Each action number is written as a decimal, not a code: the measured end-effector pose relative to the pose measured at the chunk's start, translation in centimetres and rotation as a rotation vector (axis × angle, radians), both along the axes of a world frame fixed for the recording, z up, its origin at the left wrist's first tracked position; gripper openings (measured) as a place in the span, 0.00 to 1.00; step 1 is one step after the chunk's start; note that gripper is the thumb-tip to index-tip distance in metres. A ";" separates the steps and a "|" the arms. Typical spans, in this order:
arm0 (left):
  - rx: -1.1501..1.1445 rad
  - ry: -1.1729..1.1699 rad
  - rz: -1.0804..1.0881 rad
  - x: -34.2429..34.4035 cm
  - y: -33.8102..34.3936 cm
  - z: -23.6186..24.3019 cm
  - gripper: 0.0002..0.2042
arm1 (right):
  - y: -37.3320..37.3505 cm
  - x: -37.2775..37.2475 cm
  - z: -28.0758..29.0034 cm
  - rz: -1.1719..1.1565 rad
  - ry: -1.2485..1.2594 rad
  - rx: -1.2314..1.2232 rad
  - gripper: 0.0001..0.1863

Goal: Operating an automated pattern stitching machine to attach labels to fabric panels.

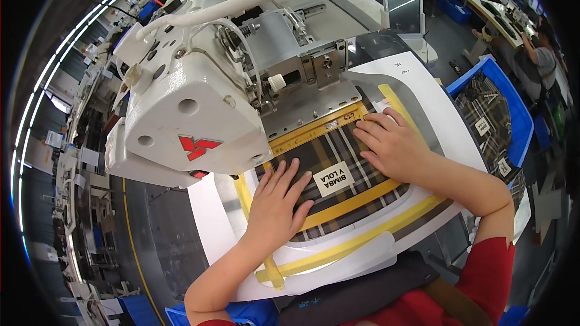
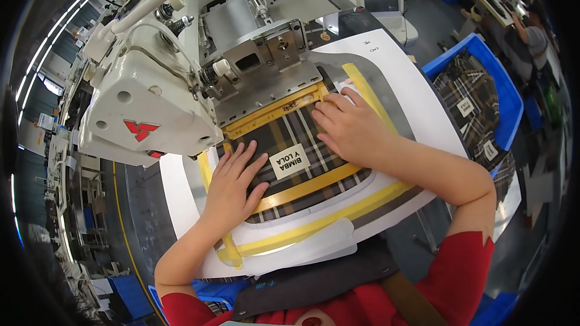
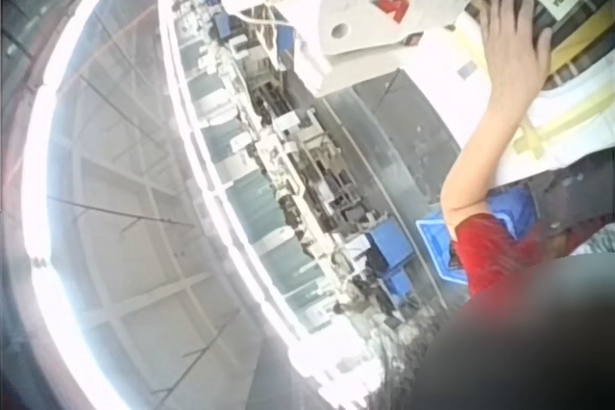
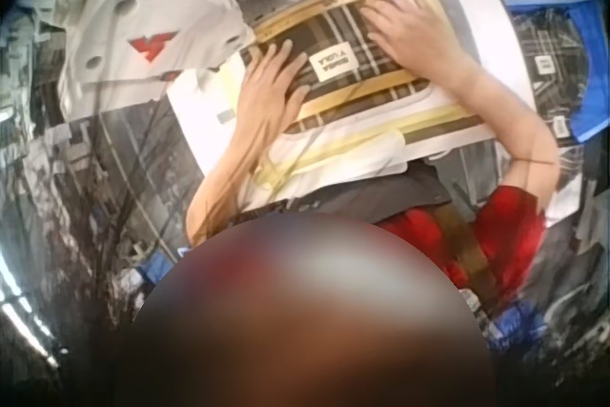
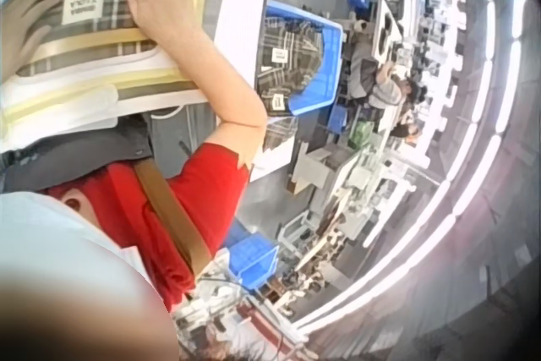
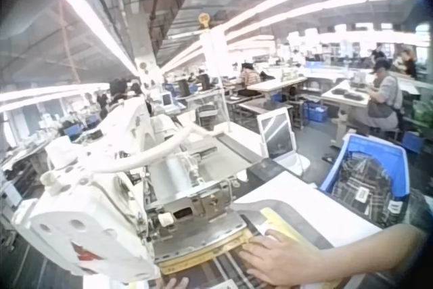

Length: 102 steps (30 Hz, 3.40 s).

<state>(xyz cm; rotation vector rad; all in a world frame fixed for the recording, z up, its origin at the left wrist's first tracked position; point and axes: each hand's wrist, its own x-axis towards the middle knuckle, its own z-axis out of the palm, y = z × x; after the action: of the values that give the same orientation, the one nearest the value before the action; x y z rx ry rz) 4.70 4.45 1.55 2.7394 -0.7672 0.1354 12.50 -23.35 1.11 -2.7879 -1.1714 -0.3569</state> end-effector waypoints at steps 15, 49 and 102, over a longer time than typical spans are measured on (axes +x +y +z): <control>0.010 0.029 0.030 0.1 -0.4 0.1 0.24 | 0.1 0.1 -1.2 0.071 -0.026 0.049 0.29; -0.007 -0.002 0.079 2.3 -5.4 -4.3 0.28 | 0.1 2.0 -5.8 0.299 0.015 0.065 0.30; -0.049 0.190 -0.041 -0.8 -4.1 -2.8 0.25 | -0.4 -1.0 -6.5 0.585 0.089 0.263 0.16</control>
<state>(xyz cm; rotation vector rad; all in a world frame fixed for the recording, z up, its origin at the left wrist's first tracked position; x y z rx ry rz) 3.92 0.33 -1.26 2.6413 -0.7551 -0.1121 11.47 -23.72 -5.44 -2.0955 -1.6916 -0.2968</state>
